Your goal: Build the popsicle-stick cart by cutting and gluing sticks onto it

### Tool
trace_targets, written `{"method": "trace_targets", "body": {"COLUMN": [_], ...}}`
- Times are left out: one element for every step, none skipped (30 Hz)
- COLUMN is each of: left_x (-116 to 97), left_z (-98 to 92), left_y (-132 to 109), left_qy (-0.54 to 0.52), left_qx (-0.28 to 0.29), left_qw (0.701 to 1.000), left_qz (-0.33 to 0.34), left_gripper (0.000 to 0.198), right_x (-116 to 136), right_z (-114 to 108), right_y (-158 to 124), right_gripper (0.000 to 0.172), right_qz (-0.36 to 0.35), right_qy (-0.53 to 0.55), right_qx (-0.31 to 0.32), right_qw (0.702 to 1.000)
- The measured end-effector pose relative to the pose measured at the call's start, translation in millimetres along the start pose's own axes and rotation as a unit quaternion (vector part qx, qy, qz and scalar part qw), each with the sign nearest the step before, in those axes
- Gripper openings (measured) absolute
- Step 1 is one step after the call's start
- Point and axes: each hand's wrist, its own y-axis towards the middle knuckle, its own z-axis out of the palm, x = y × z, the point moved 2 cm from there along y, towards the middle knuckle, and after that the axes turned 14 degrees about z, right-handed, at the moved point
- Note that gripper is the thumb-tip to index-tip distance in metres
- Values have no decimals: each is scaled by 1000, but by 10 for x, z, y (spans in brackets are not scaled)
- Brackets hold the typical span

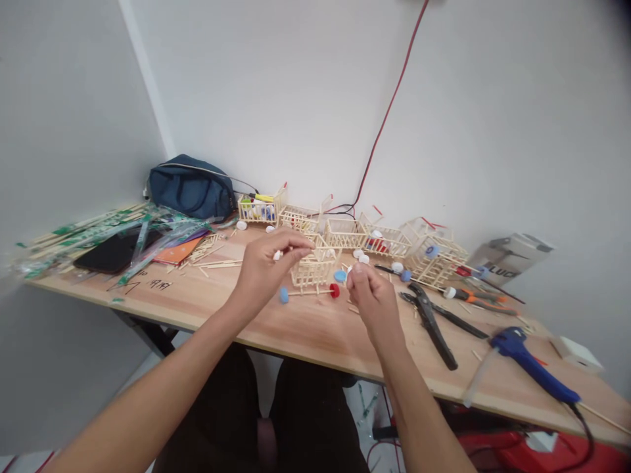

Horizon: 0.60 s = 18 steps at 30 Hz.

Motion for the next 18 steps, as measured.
{"method": "trace_targets", "body": {"left_x": [-52,-97,-131,-151,-159,-158,-153,-145,-138,-131,-124,-116,-107,-97,-87,-79,-71,-65], "left_z": [21,48,76,107,135,160,182,202,220,234,246,255,262,269,275,282,291,301], "left_y": [-48,-101,-158,-213,-264,-307,-340,-363,-378,-387,-393,-398,-406,-416,-430,-447,-466,-485], "left_qy": [6,7,8,12,21,37,56,76,96,113,127,137,144,148,147,145,141,136], "left_qx": [20,42,63,83,94,101,107,112,118,124,130,133,136,139,140,141,143,146], "left_qw": [1000,999,998,996,995,994,993,991,988,984,980,977,974,973,974,974,975,976], "left_qz": [11,22,27,24,18,11,12,21,38,60,81,97,105,107,104,99,94,91], "left_gripper": [9,10,10,9,7,4,5,8,13,19,23,26,27,28,28,28,28,29], "right_x": [52,103,150,191,223,244,256,260,258,252,244,235,226,215,203,190,175,159], "right_z": [10,21,32,44,57,69,81,91,97,102,104,106,107,107,107,105,102,100], "right_y": [-33,-66,-96,-122,-143,-159,-170,-177,-182,-185,-187,-189,-191,-193,-195,-196,-198,-201], "right_gripper": [48,47,43,37,31,26,24,25,27,29,30,30,29,28,28,27,27,27], "right_qz": [-9,-15,-19,-24,-24,-19,-10,0,10,18,23,25,25,24,23,22,24,25], "right_qy": [-9,-13,-16,-24,-34,-43,-52,-63,-73,-80,-84,-86,-85,-84,-83,-83,-82,-80], "right_qx": [-3,-4,-5,-5,0,7,16,24,31,37,42,47,53,58,60,58,54,51], "right_qw": [1000,1000,1000,999,999,999,998,998,997,996,995,995,995,995,994,995,995,995]}}
